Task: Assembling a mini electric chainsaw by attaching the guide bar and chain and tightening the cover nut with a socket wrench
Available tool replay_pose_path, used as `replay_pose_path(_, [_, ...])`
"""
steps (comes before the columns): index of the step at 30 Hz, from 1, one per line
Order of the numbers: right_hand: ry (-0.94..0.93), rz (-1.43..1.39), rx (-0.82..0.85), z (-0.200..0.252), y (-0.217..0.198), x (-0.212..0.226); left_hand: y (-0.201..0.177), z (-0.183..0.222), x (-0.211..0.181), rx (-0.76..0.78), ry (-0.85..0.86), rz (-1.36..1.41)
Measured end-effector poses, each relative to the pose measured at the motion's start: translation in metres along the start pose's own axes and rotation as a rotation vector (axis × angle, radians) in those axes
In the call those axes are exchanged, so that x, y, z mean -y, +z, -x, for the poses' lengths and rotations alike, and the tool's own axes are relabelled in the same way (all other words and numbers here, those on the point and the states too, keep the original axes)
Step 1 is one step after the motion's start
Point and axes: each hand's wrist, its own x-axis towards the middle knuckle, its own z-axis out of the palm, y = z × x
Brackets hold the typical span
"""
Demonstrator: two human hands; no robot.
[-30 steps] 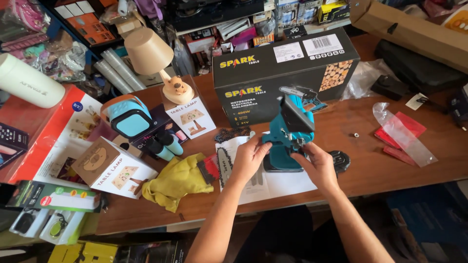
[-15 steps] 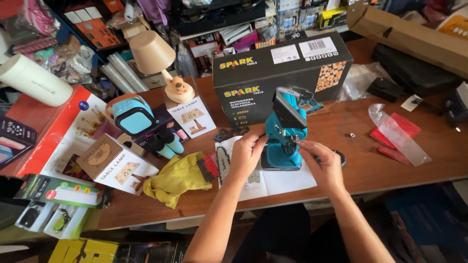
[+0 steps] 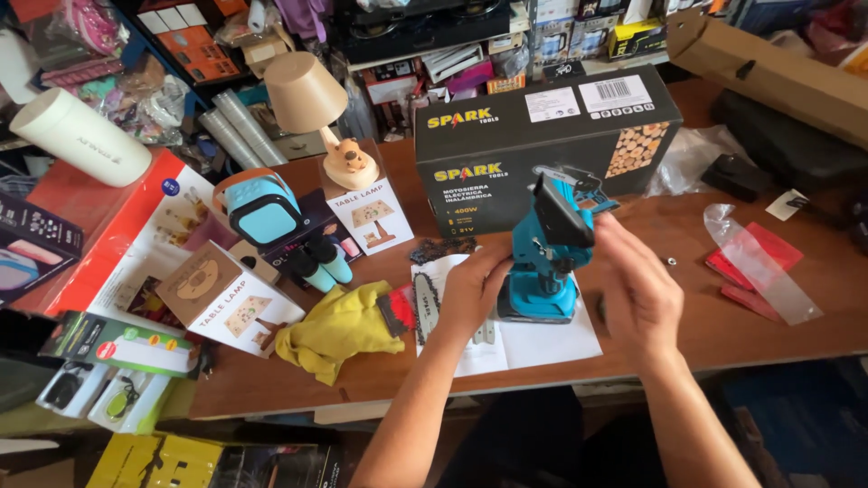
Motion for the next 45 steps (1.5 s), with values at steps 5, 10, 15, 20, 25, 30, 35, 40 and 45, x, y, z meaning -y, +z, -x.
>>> replay_pose_path(5, [0.188,0.139,-0.004,0.063,-0.013,-0.056,-0.013,0.025,0.025,-0.075,0.009,-0.102])
replay_pose_path(10, [0.418,-0.114,-0.062,0.084,0.012,-0.056,-0.004,0.045,0.056,-0.067,-0.028,-0.039])
replay_pose_path(15, [0.354,-0.292,-0.052,0.055,0.039,-0.047,0.005,0.013,0.038,-0.112,0.009,0.156])
replay_pose_path(20, [0.357,-0.227,-0.016,0.064,0.029,-0.103,0.011,0.004,0.07,-0.079,-0.005,0.05])
replay_pose_path(25, [0.317,-0.253,0.026,0.062,0.028,-0.14,0.013,0.001,0.065,-0.119,0.004,0.016])
replay_pose_path(30, [0.36,-0.404,-0.013,0.068,0.027,-0.14,0.009,0.006,0.053,-0.103,-0.012,0.065])
replay_pose_path(35, [0.432,-0.458,-0.008,0.07,0.027,-0.115,0.01,0.013,0.047,-0.121,-0.063,0.112])
replay_pose_path(40, [0.567,-0.457,-0.004,0.069,0.035,-0.094,0.014,0.016,0.049,-0.128,-0.063,0.081])
replay_pose_path(45, [0.591,-0.083,0.084,0.086,0.02,-0.08,-0.007,0.033,0.06,-0.134,-0.04,-0.066])
